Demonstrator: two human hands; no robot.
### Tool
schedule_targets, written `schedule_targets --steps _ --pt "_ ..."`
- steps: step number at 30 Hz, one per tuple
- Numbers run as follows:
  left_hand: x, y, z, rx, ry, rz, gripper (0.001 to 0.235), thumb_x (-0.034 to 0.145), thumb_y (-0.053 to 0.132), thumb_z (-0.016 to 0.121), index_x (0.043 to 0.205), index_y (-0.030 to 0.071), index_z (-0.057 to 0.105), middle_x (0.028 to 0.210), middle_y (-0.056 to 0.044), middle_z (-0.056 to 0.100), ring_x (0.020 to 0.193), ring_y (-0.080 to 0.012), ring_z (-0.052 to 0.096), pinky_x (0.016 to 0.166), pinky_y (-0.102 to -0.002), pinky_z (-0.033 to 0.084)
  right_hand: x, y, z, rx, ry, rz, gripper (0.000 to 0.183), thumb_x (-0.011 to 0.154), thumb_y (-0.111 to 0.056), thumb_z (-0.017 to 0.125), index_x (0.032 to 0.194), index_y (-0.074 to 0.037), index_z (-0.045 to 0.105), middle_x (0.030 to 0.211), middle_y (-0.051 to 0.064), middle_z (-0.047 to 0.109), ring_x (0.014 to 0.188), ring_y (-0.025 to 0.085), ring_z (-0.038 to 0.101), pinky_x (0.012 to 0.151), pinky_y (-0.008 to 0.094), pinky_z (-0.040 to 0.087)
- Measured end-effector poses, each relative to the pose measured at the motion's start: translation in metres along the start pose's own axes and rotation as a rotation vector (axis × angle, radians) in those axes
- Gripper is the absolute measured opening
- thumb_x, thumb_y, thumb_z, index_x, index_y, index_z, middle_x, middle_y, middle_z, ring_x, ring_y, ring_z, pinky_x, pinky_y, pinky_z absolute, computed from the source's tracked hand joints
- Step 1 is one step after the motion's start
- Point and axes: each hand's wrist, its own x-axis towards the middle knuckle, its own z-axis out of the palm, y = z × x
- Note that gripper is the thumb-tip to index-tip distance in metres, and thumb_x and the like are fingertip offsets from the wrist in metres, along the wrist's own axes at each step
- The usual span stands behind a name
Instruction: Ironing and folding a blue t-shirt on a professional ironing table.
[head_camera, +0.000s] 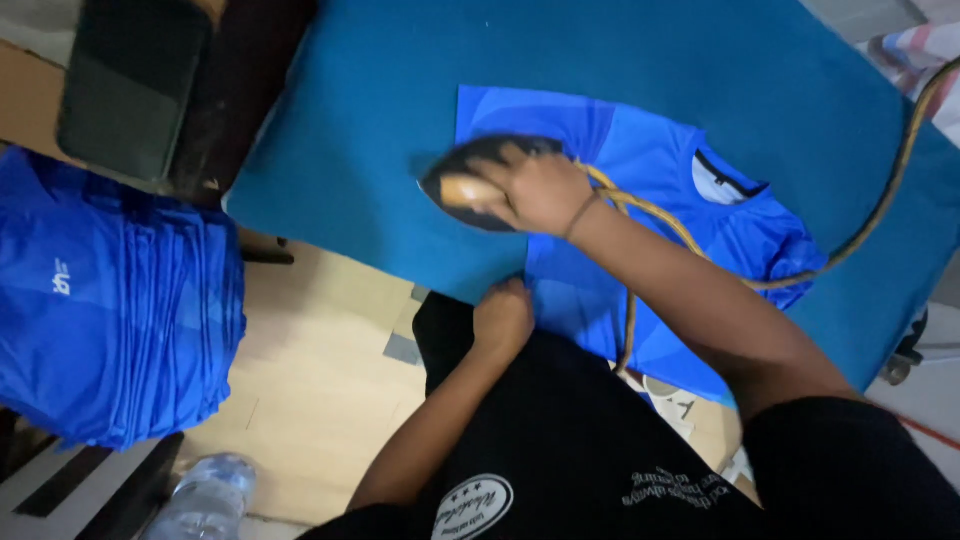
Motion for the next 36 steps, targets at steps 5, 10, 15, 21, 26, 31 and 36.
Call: schedule_targets --steps 5,10,15,21,26,31,36 --pt "-0.013 -0.014 -0.01 0.09 0.034 0.065 0.021 0.095 0.024 0.064 0.088 0.005 0.063 0.08 -0.02 0.07 0.073 -0.0387 0.069 0.063 -0.05 0.056 -0.019 -0.02 0.017 0.045 -0.058 0.062 0.057 0.086 -0.051 0.072 0.135 -0.022 0.064 0.11 0.016 0.066 0.08 0.04 0.071 0.066 0.055 0.058" --pt "-0.033 -0.027 -0.007 0.078 0.02 0.095 0.028 0.098 0.03 0.068 0.081 0.009 0.063 0.071 -0.018 0.067 0.065 -0.0353 0.067 0.058 -0.048 0.056 -0.026 -0.036 0.029 0.049 0.014 0.057 0.055 0.083 -0.049 0.073 0.13 -0.021 0.066 0.109 0.016 0.066 0.084 0.039 0.072 0.072 0.053 0.059" --pt "-0.021 -0.017 -0.019 0.084 0.246 0.288 0.021 0.093 0.027 0.068 0.085 0.009 0.063 0.068 -0.014 0.065 0.064 -0.0338 0.065 0.056 -0.046 0.054 -0.007 -0.058 0.01 0.11 -0.094 0.162 0.053 0.087 -0.048 0.074 0.131 -0.019 0.065 0.112 0.018 0.066 0.078 0.041 0.072 0.062 0.051 0.058" --pt "-0.021 -0.017 -0.013 0.109 0.232 0.236 0.018 0.093 0.025 0.069 0.086 0.009 0.063 0.068 -0.014 0.065 0.063 -0.0332 0.065 0.054 -0.045 0.054 0.026 -0.008 0.014 0.064 0.107 0.152 0.049 0.093 -0.044 0.071 0.133 -0.016 0.063 0.103 0.018 0.068 0.074 0.041 0.07 0.065 0.055 0.056" --pt "-0.022 -0.015 -0.023 0.076 0.222 0.246 0.016 0.096 0.022 0.069 0.089 0.01 0.064 0.071 -0.013 0.067 0.067 -0.0319 0.067 0.057 -0.045 0.054 0.021 -0.016 0.018 0.147 0.121 0.235 0.049 0.094 -0.048 0.07 0.128 -0.013 0.063 0.105 0.024 0.066 0.08 0.043 0.07 0.067 0.053 0.057" --pt "-0.021 -0.014 -0.036 0.044 0.239 0.283 0.021 0.094 0.026 0.073 0.092 0.006 0.065 0.074 -0.015 0.067 0.065 -0.0323 0.067 0.056 -0.042 0.055 0.003 -0.06 0.026 0.082 0.104 0.274 0.056 0.089 -0.051 0.071 0.128 -0.012 0.063 0.103 0.025 0.066 0.075 0.042 0.069 0.071 0.056 0.056" --pt "-0.037 -0.028 -0.061 -0.073 0.213 0.71 0.026 0.086 0.019 0.079 0.099 0.005 0.061 0.082 -0.013 0.068 0.073 -0.0328 0.065 0.068 -0.044 0.053 -0.007 -0.058 0.013 0.228 0.144 0.297 0.064 0.091 -0.049 0.072 0.145 -0.019 0.056 0.109 0.025 0.065 0.087 0.045 0.069 0.076 0.053 0.057"
